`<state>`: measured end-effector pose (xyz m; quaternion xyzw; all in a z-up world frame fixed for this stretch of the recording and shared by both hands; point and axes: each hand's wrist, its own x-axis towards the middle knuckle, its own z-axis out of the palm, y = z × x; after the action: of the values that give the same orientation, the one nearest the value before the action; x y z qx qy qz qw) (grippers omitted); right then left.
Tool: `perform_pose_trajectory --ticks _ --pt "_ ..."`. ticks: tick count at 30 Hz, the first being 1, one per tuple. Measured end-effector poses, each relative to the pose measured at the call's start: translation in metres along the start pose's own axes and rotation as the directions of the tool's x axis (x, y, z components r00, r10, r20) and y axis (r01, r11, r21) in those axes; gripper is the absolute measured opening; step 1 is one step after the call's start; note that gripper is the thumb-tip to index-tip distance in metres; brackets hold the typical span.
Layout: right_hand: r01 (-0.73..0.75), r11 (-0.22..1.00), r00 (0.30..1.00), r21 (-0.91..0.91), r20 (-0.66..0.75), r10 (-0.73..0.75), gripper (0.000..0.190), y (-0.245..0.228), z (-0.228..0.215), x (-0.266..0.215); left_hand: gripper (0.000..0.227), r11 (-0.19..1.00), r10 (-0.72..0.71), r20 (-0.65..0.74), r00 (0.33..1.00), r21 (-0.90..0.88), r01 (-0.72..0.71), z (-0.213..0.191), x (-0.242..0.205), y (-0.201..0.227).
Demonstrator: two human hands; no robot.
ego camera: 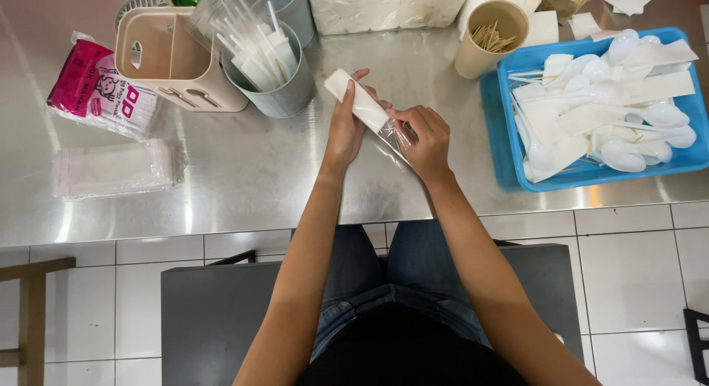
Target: The person places a folded paper napkin and a plastic spoon into a small plastic bag.
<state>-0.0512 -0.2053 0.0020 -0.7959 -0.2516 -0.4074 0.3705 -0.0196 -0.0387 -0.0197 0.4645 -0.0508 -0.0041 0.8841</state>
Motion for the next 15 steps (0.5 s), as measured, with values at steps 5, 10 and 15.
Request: perform_pose_trajectory --ticks 5,10,15 --pt "-0.036 0.999 0.999 0.017 -0.015 0.036 0.012 -0.004 -0.002 0.004 0.05 1.0 0.005 0.05 0.999 -0.001 -0.005 -0.003 -0.001 -0.002" --pt "-0.104 0.99 0.995 0.094 0.001 0.105 0.012 -0.009 -0.007 0.013 0.049 1.0 -0.014 0.118 0.993 0.022 0.012 -0.009 0.001 -0.005" --pt "-0.141 0.983 0.987 0.118 0.092 0.131 0.012 -0.007 -0.004 0.011 0.036 0.997 -0.005 0.127 0.992 0.08 -0.005 -0.019 0.006 -0.023"
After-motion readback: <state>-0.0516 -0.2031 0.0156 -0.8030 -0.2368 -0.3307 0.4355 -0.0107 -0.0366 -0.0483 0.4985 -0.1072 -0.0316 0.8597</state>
